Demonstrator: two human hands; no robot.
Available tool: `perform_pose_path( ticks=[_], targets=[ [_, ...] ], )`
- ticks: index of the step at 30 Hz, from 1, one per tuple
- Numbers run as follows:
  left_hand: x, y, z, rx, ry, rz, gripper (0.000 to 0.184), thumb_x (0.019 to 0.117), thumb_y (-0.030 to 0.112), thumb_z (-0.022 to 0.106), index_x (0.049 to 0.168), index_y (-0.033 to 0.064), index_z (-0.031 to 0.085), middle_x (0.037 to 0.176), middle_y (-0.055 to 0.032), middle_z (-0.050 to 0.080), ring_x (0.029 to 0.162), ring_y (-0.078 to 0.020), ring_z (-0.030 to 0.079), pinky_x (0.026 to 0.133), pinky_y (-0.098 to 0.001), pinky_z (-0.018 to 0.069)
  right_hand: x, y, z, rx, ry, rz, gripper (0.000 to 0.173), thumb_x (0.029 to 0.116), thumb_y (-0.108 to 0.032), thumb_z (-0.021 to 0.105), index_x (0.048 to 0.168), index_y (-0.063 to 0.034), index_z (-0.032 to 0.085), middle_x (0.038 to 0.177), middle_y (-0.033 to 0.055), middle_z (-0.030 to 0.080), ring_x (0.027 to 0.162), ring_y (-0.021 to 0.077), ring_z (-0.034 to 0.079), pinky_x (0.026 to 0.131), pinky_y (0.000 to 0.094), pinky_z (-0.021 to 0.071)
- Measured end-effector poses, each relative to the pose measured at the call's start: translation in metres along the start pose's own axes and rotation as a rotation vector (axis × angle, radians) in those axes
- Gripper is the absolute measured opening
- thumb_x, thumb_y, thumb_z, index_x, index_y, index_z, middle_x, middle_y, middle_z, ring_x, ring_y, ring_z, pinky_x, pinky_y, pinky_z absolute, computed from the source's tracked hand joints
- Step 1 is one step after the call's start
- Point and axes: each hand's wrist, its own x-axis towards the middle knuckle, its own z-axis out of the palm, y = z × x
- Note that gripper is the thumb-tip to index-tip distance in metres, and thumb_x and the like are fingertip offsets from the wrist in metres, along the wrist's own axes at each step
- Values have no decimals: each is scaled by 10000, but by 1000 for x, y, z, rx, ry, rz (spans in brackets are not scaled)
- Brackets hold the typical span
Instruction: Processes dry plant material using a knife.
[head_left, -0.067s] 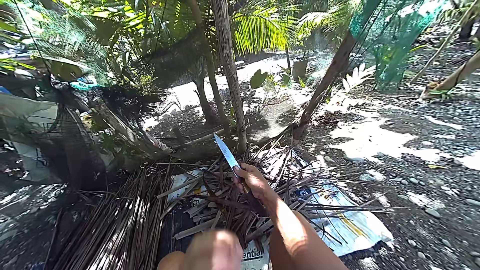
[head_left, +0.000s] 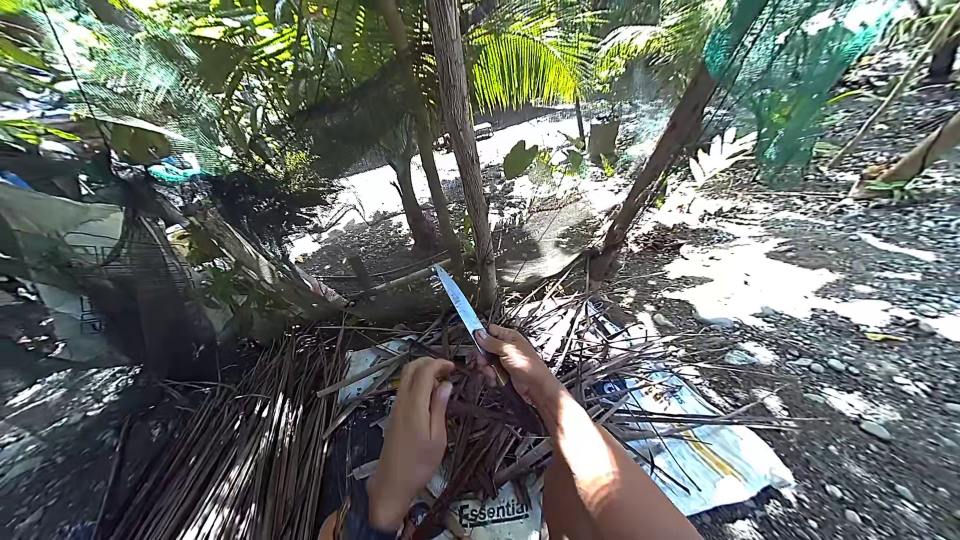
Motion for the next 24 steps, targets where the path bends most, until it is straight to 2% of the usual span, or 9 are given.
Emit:
perform_pose_path(
  ticks=[2, 3, 5, 8, 14, 17, 18, 21, 24],
  targets=[
    [19, -32, 13, 134, -376, -406, 420, 1075, 121, 460, 1463, -40, 474, 1474, -276, 474, 1235, -379, 598, 1033, -476, 500, -3, 1, -6, 48, -91, -42, 221, 1096, -98, 367, 971, -34, 537, 569, 13, 571, 405, 71, 534, 398, 196, 475],
    [22, -44, 21, 147, -489, -501, 453, 1079, 119, 468, 1505, -29, 429, 1522, -281, 428, 1320, -409, 538, 1100, -503, 447, -3, 2, -9, 66, -150, -69, 212, 1070, -102, 369, 972, -41, 547, 573, 8, 582, 415, 71, 546, 408, 195, 483],
    [19, -63, 35, 138, -634, -525, 408, 1081, 102, 456, 1462, -41, 489, 1468, -292, 488, 1334, -418, 524, 1137, -502, 409, -1, 5, -13, 84, -245, -120, 185, 1011, -140, 423, 971, -55, 582, 580, -4, 601, 434, 68, 569, 426, 196, 498],
    [14, -77, 49, 133, -793, -481, 333, 1094, 105, 419, 1300, -51, 629, 1282, -278, 621, 1230, -395, 590, 1095, -501, 420, 1, 6, -18, 74, -277, -178, 161, 988, -169, 479, 925, -83, 599, 586, -15, 618, 445, 60, 581, 437, 194, 505],
    [6, -91, 57, 258, -1063, -516, 299, 1070, 96, 482, 1263, -67, 642, 1291, -296, 617, 1262, -438, 566, 1100, -566, 399, -8, -6, -18, 165, -71, -223, 243, 1040, -135, 341, 958, -84, 564, 565, -37, 582, 416, 48, 553, 403, 189, 491],
    [5, -93, 55, 369, -1176, -522, 294, 1066, 100, 492, 1258, -63, 643, 1306, -294, 616, 1275, -448, 557, 1095, -582, 395, -12, -10, -23, 253, -79, -268, 141, 993, -179, 473, 983, -116, 599, 557, -44, 598, 414, 50, 566, 404, 193, 494],
    [5, -94, 52, 368, -1148, -533, 294, 1067, 104, 490, 1250, -63, 647, 1301, -291, 620, 1275, -444, 558, 1096, -579, 395, -13, -9, -25, 254, -94, -286, 153, 966, -214, 567, 1071, -115, 618, 560, -50, 606, 417, 48, 568, 407, 194, 495],
    [7, -96, 34, 215, -796, -617, 289, 1062, 96, 488, 1229, -62, 663, 1227, -287, 654, 1214, -428, 602, 1078, -568, 421, -11, -6, -29, 197, -196, -343, 683, 872, -375, 772, 1403, -88, 453, 592, -88, 604, 428, 32, 558, 415, 185, 490],
    [3, -94, 17, -81, -118, -659, 278, 1061, 83, 491, 1204, -85, 659, 1062, -225, 703, 976, -299, 697, 945, -453, 538, -13, -3, -26, 117, -265, -340, 718, 840, -430, 803, 1394, -104, 483, 597, -104, 600, 431, 28, 554, 418, 190, 495]
  ],
)
